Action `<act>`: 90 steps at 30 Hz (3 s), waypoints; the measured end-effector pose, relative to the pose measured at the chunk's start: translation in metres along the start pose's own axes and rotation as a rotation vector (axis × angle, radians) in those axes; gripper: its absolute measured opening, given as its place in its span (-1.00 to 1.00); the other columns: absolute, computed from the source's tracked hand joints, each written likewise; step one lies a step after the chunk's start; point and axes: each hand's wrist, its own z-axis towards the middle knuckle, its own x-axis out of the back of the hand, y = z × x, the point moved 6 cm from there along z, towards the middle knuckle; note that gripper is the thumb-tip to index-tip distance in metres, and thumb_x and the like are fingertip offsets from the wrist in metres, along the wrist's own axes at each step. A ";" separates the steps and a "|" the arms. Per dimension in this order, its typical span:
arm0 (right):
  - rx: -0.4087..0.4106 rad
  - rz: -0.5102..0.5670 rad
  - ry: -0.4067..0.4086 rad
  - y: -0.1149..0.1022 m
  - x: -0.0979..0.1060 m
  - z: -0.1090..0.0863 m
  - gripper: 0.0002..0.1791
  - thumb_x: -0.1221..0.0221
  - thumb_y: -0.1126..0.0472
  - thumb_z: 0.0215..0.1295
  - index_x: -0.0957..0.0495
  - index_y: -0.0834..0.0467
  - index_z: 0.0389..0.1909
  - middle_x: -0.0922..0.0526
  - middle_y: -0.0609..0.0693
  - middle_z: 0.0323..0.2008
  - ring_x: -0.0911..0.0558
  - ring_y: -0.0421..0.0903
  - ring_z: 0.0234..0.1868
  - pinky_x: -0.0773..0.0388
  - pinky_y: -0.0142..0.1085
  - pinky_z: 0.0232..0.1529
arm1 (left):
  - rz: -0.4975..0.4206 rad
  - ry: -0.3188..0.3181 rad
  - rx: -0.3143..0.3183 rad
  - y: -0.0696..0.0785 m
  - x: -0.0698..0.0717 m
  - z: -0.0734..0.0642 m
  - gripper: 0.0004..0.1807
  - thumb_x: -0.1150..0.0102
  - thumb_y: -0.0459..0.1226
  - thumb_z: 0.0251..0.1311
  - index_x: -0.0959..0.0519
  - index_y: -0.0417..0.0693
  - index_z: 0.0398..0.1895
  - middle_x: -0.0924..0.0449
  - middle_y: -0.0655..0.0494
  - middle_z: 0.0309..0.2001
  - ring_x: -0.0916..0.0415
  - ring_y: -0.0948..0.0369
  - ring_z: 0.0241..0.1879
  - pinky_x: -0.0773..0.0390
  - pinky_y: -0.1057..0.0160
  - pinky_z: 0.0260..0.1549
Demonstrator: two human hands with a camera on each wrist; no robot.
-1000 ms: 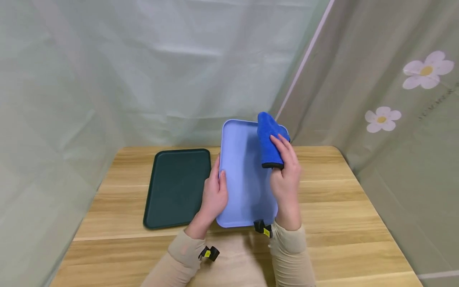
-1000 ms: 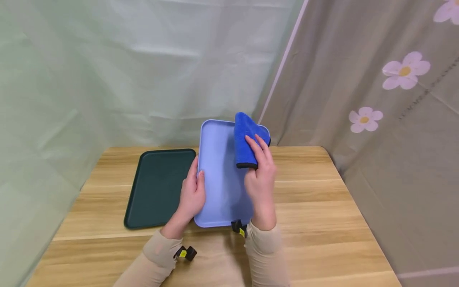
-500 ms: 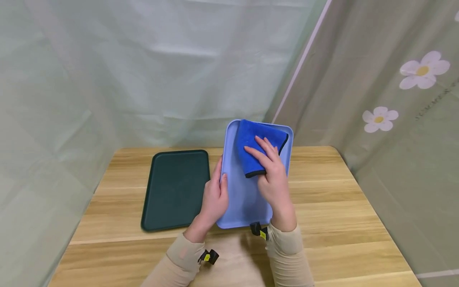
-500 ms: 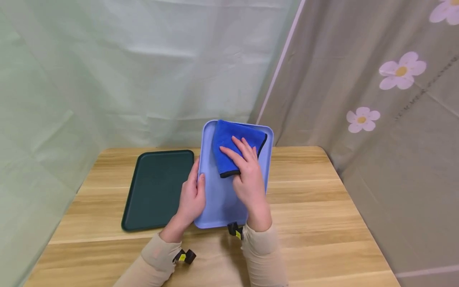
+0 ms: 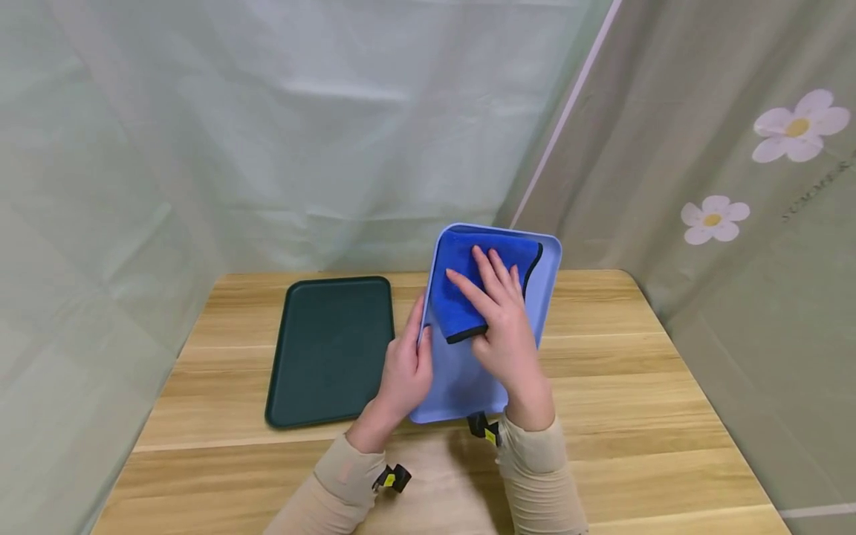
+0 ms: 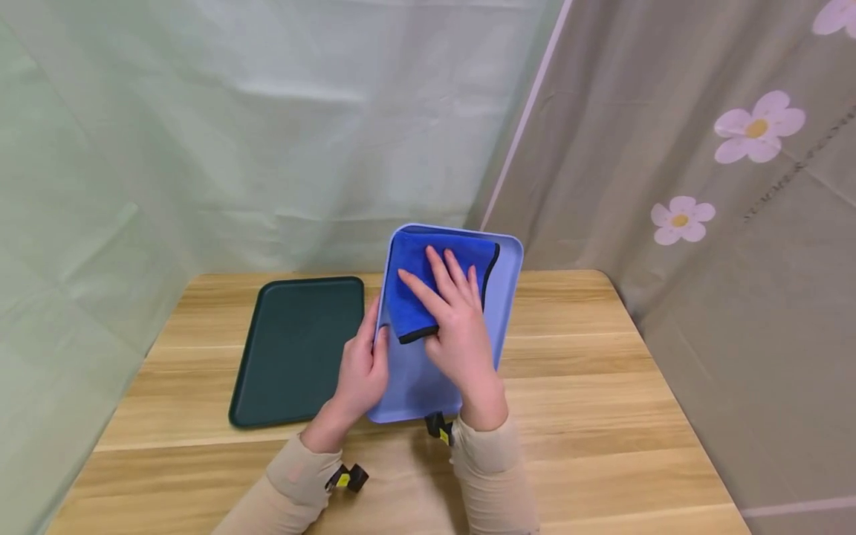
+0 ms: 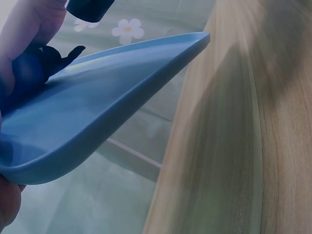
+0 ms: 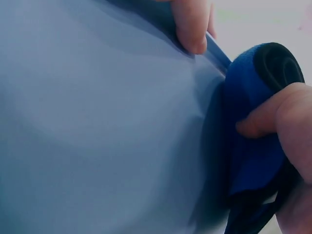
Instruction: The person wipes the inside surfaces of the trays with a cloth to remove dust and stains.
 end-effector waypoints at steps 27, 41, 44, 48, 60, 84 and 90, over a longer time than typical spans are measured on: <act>-0.081 -0.075 -0.006 -0.004 -0.002 -0.001 0.12 -0.01 0.80 -0.09 -0.56 -0.12 0.48 -0.14 0.03 0.69 0.01 0.13 0.71 0.22 0.34 0.60 | -0.071 0.028 -0.070 0.002 0.002 -0.003 -0.37 0.08 -0.58 0.54 -0.24 -0.28 0.64 -0.22 0.20 -0.61 -0.10 0.37 -0.70 -0.17 0.38 -0.70; -0.106 -0.068 0.054 0.005 0.005 -0.002 0.20 0.06 0.80 -0.25 -0.57 -0.13 0.47 -0.17 0.01 0.68 0.00 0.17 0.70 0.24 0.35 0.60 | -0.080 0.047 -0.087 0.003 0.004 -0.002 -0.42 0.06 -0.57 0.54 -0.28 -0.38 0.59 -0.19 0.16 -0.60 -0.09 0.33 -0.69 -0.21 0.35 -0.66; -0.113 -0.068 0.060 0.007 0.007 -0.003 0.19 0.06 0.80 -0.23 -0.58 -0.13 0.47 -0.18 0.01 0.67 0.00 0.17 0.70 0.25 0.35 0.60 | -0.095 0.053 -0.081 0.002 0.005 -0.002 -0.42 0.04 -0.61 0.50 -0.29 -0.44 0.56 -0.19 0.16 -0.60 -0.09 0.32 -0.69 -0.23 0.33 -0.64; -0.123 -0.065 0.078 0.012 0.010 -0.004 0.14 0.05 0.79 -0.14 -0.59 -0.12 0.46 -0.20 0.03 0.67 0.00 0.19 0.70 0.25 0.36 0.59 | -0.114 0.053 -0.084 0.003 0.006 -0.001 -0.39 0.04 -0.66 0.46 -0.27 -0.45 0.57 -0.22 0.13 -0.59 -0.08 0.31 -0.69 -0.23 0.34 -0.64; -0.192 -0.058 0.096 0.025 0.023 -0.007 0.05 0.03 0.77 -0.03 -0.62 -0.11 0.43 -0.22 0.03 0.66 0.06 0.21 0.71 0.29 0.41 0.57 | -0.133 0.066 -0.074 0.001 0.009 0.000 -0.37 0.05 -0.67 0.46 -0.26 -0.43 0.59 -0.53 -0.14 -0.41 -0.59 0.08 -0.44 -0.69 0.29 -0.07; -0.150 -0.012 0.084 0.024 0.024 -0.009 0.06 0.08 0.80 -0.11 -0.68 -0.06 0.36 -0.24 0.08 0.64 0.05 0.26 0.70 0.26 0.42 0.56 | -0.144 0.039 -0.083 0.000 0.008 -0.002 -0.44 0.11 -0.53 0.61 -0.19 -0.46 0.60 -0.48 -0.11 -0.38 -0.57 0.07 -0.38 -0.61 0.33 0.09; -0.124 -0.006 0.065 0.022 0.022 -0.009 -0.02 0.00 0.79 0.00 -0.69 -0.07 0.35 -0.23 0.05 0.65 0.05 0.25 0.70 0.24 0.40 0.57 | -0.138 0.035 -0.093 0.000 0.007 -0.002 -0.39 0.10 -0.62 0.53 -0.20 -0.42 0.62 -0.48 -0.10 -0.40 -0.56 0.05 -0.41 -0.63 0.28 -0.04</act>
